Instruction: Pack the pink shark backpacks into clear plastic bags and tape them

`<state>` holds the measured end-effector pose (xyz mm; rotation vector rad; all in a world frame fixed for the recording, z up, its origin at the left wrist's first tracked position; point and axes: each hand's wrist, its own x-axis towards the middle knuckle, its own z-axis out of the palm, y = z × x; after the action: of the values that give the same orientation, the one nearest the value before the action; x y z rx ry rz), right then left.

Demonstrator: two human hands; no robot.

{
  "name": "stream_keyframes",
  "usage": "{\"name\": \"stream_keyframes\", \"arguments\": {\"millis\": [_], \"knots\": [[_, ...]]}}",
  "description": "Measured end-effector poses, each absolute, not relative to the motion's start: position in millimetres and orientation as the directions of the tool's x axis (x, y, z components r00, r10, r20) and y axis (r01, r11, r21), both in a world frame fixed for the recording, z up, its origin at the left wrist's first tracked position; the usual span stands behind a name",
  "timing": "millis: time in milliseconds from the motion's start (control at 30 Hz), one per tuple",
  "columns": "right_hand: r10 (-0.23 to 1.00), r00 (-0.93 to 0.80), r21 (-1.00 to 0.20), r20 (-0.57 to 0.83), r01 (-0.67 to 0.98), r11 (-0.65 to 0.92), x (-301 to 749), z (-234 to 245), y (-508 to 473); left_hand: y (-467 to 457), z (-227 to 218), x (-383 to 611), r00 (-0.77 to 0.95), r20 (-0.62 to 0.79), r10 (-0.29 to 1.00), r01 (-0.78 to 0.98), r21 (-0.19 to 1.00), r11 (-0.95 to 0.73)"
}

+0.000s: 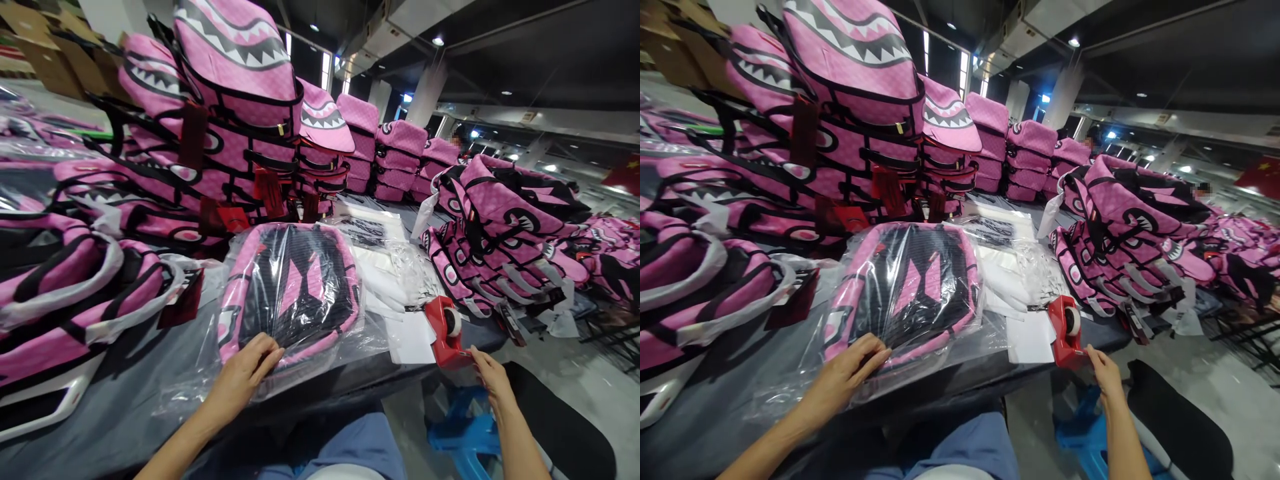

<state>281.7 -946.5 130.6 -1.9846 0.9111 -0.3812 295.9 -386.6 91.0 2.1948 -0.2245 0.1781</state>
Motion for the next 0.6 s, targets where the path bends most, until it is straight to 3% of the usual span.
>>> {"name": "stream_keyframes", "arguments": {"millis": [100,500,600], "knots": [[-0.76,0.644,-0.864,-0.081,-0.426,-0.269,290.1,124.3,-938.0,-387.1,91.6,296.3,0.971,0.221,-0.09,-0.231,0.772,-0.592],[-0.714,0.677,-0.872,0.176,-0.229,-0.432,282.1,118.8,-928.5,-386.2,88.9,298.8,0.973,0.205,-0.105,-0.228,0.78,-0.583],[-0.742,0.666,-0.964,0.079,-0.138,-0.226,259.3,97.6,-931.0,-385.3,86.3,299.9,0.972,0.206,-0.11,-0.232,0.783,-0.578]]}}
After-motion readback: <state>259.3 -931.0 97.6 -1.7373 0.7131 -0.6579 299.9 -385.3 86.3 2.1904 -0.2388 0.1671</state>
